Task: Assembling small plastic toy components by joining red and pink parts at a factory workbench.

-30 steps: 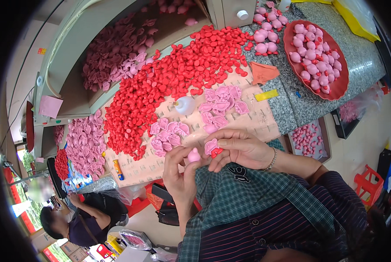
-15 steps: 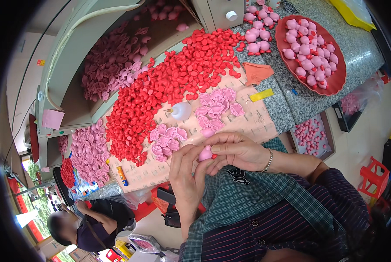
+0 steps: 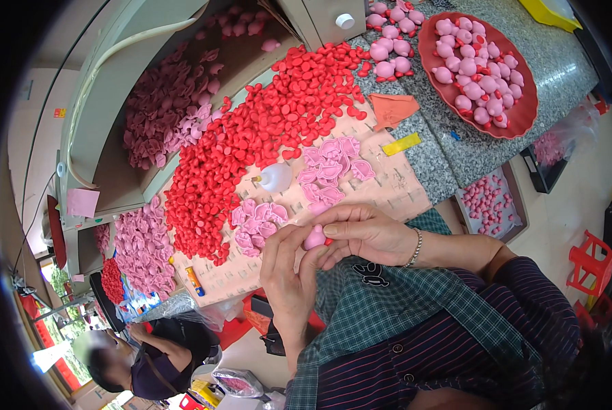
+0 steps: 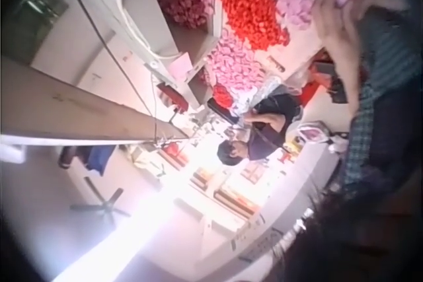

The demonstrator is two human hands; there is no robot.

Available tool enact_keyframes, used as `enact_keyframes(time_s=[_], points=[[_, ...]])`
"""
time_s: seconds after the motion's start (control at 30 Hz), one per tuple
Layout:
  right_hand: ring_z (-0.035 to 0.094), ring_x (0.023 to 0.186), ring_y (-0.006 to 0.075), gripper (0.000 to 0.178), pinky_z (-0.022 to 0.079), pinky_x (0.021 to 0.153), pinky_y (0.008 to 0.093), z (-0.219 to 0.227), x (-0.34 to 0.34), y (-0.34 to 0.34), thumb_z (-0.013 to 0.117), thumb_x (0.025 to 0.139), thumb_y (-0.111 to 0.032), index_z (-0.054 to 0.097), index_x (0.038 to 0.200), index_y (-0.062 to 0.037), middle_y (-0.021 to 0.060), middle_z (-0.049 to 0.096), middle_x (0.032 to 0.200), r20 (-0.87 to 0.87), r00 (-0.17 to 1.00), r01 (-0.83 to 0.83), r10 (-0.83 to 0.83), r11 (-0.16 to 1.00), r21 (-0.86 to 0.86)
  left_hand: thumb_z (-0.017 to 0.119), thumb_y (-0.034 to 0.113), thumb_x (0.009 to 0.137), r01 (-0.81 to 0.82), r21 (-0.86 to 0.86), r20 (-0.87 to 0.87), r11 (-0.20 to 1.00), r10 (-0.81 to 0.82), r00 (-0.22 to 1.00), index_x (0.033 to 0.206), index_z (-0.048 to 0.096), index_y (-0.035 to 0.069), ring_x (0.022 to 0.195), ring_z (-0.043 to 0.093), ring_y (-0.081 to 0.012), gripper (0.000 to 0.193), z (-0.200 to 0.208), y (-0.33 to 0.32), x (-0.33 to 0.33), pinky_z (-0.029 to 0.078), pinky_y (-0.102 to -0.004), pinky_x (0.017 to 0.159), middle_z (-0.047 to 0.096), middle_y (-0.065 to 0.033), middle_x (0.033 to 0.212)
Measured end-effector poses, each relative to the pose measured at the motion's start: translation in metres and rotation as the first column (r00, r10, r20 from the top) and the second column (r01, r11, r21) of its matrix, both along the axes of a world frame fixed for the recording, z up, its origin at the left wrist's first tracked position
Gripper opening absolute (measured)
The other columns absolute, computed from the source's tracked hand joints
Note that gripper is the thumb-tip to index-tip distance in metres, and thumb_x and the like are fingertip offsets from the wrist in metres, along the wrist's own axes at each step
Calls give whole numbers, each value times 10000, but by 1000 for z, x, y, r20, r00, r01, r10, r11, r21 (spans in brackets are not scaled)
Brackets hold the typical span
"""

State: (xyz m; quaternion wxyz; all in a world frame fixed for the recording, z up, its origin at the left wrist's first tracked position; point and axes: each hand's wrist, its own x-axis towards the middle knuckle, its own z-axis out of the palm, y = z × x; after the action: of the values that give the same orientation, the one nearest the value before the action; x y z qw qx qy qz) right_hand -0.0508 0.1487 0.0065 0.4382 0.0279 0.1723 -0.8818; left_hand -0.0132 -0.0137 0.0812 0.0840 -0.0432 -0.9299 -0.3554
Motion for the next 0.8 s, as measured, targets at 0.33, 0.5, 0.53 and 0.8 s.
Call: enact_keyframes(time_s=[0.33,0.5,0.53,0.8], points=[[692,934,243,267,577,821,400,3,-2,0,537,987,-104,587,1229,-1,126,675,1090,11,1000,20,-20,1000,20,688,-9,789,-4,18,28,1000,4,1000,1061,667,10,881,608,-240,273,2,1,-1,466,-313,711,640,-140,992],[694,922,229,269,574,817,381,4,-2,-3,552,982,-117,595,1228,-18,112,678,1086,60,997,38,-42,998,57,753,12,761,48,-15,112,999,-46,993,1162,634,20,996,614,-316,418,10,-1,-3,495,-385,860,615,-160,1081],[693,924,223,272,571,818,378,5,-2,-3,557,981,-125,595,1231,-24,108,680,1083,79,996,40,-46,996,74,753,12,761,48,-16,112,999,-46,993,1162,634,20,996,614,-316,418,11,-1,-3,495,-385,860,615,-160,1081],[684,956,236,271,556,845,385,12,-5,-6,589,971,-181,604,1203,-43,106,679,1092,187,981,35,-55,993,110,750,22,754,23,-168,-126,986,-45,991,1198,609,35,986,602,-320,466,-14,3,-5,483,-406,849,616,-145,1088]])
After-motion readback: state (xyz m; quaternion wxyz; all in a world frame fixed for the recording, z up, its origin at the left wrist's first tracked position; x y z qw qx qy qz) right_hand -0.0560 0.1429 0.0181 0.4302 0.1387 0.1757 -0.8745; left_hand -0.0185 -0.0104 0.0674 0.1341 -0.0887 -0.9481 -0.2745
